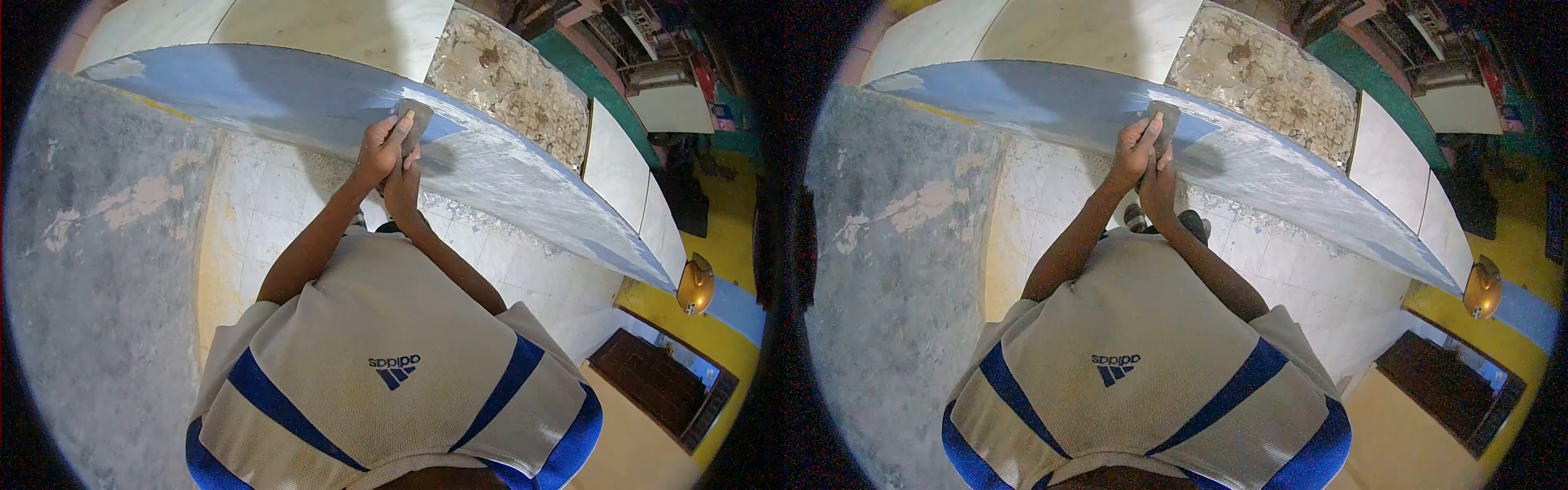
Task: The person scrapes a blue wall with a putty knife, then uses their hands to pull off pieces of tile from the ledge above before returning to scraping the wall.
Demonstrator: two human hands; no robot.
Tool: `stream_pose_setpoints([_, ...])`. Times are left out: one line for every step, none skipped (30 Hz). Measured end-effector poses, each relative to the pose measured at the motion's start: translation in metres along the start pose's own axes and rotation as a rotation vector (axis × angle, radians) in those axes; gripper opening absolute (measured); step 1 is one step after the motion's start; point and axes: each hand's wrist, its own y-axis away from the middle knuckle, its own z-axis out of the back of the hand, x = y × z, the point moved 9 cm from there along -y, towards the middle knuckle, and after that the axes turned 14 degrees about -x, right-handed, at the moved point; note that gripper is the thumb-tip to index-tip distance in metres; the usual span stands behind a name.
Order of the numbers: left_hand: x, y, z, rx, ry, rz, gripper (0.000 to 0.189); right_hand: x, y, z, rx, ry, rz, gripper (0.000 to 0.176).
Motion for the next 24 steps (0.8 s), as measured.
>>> stream_pose_setpoints([-0.004,0.000,0.001,-0.003,-0.032,-0.034,0.040,-0.001,0.000,-0.002,0.014,-0.027,-0.014,0.028])
stream_pose_setpoints([-0.006,-0.001,0.003,-0.026,-0.046,-0.033,0.040,-0.002,0.001,-0.004,0.028,-0.054,-0.028,0.027])
stream_pose_setpoints([-0.009,-0.002,0.003,-0.050,-0.060,-0.033,0.040,0.002,0.000,-0.006,0.077,-0.091,-0.093,0.026])
stream_pose_setpoints([-0.012,-0.003,0.004,-0.074,-0.072,-0.032,0.040,0.004,0.002,-0.009,0.125,-0.127,-0.158,0.026])
stream_pose_setpoints([-0.012,-0.004,0.005,-0.091,-0.079,0.001,0.040,0.006,0.001,-0.011,0.132,-0.150,-0.159,0.026])
stream_pose_setpoints([-0.012,-0.005,0.006,-0.109,-0.086,0.035,0.040,0.007,-0.001,-0.014,0.139,-0.172,-0.161,0.027])
stream_pose_setpoints([-0.010,-0.005,0.007,-0.129,-0.092,0.069,0.039,0.007,-0.001,-0.016,0.148,-0.193,-0.163,0.028])
stream_pose_setpoints([-0.012,-0.005,0.007,-0.132,-0.076,0.055,0.040,0.008,-0.001,-0.017,0.145,-0.206,-0.167,0.028])
stream_pose_setpoints([-0.013,-0.004,0.007,-0.136,-0.060,0.044,0.040,0.008,0.000,-0.016,0.142,-0.217,-0.174,0.029])
stream_pose_setpoints([-0.013,-0.003,0.007,-0.140,-0.043,0.034,0.040,0.009,0.002,-0.015,0.138,-0.228,-0.182,0.030])
stream_pose_setpoints([-0.010,-0.003,0.007,-0.130,-0.039,0.057,0.039,0.008,0.003,-0.014,0.137,-0.195,-0.203,0.030])
stream_pose_setpoints([-0.007,-0.003,0.008,-0.121,-0.037,0.083,0.038,0.008,0.007,-0.013,0.135,-0.162,-0.228,0.030])
stream_pose_setpoints([-0.004,-0.001,0.010,-0.113,-0.036,0.109,0.037,0.008,0.011,-0.013,0.135,-0.131,-0.253,0.031])
stream_pose_setpoints([-0.005,-0.001,0.011,-0.108,-0.064,0.083,0.037,0.004,0.013,-0.014,0.149,-0.156,-0.271,0.031])
stream_pose_setpoints([-0.009,-0.002,0.011,-0.103,-0.092,0.055,0.036,0.002,0.014,-0.015,0.163,-0.182,-0.286,0.032])
stream_pose_setpoints([-0.013,-0.004,0.010,-0.096,-0.118,0.027,0.036,-0.001,0.013,-0.017,0.175,-0.207,-0.301,0.032])
stream_pose_setpoints([-0.014,-0.004,0.010,-0.106,-0.133,0.028,0.037,-0.001,0.010,-0.016,0.171,-0.220,-0.269,0.032])
stream_pose_setpoints([-0.021,-0.004,0.010,-0.117,-0.148,0.031,0.038,0.002,0.008,-0.018,0.166,-0.233,-0.239,0.032])
stream_pose_setpoints([-0.027,-0.003,0.010,-0.127,-0.165,0.036,0.039,0.004,0.007,-0.020,0.160,-0.246,-0.211,0.031])
stream_pose_setpoints([-0.031,-0.002,0.010,-0.130,-0.206,0.006,0.040,0.003,0.006,-0.021,0.145,-0.249,-0.154,0.032])
stream_pose_setpoints([-0.036,-0.003,0.011,-0.132,-0.248,-0.027,0.041,0.005,0.004,-0.024,0.130,-0.253,-0.095,0.033])
stream_pose_setpoints([-0.040,-0.004,0.011,-0.134,-0.290,-0.061,0.042,0.008,0.003,-0.025,0.115,-0.258,-0.035,0.034])
stream_pose_setpoints([-0.042,-0.005,0.011,-0.124,-0.281,-0.056,0.042,0.003,0.001,-0.025,0.124,-0.245,-0.077,0.034])
stream_pose_setpoints([-0.044,-0.005,0.011,-0.115,-0.271,-0.052,0.042,0.012,-0.001,-0.025,0.133,-0.232,-0.118,0.033])
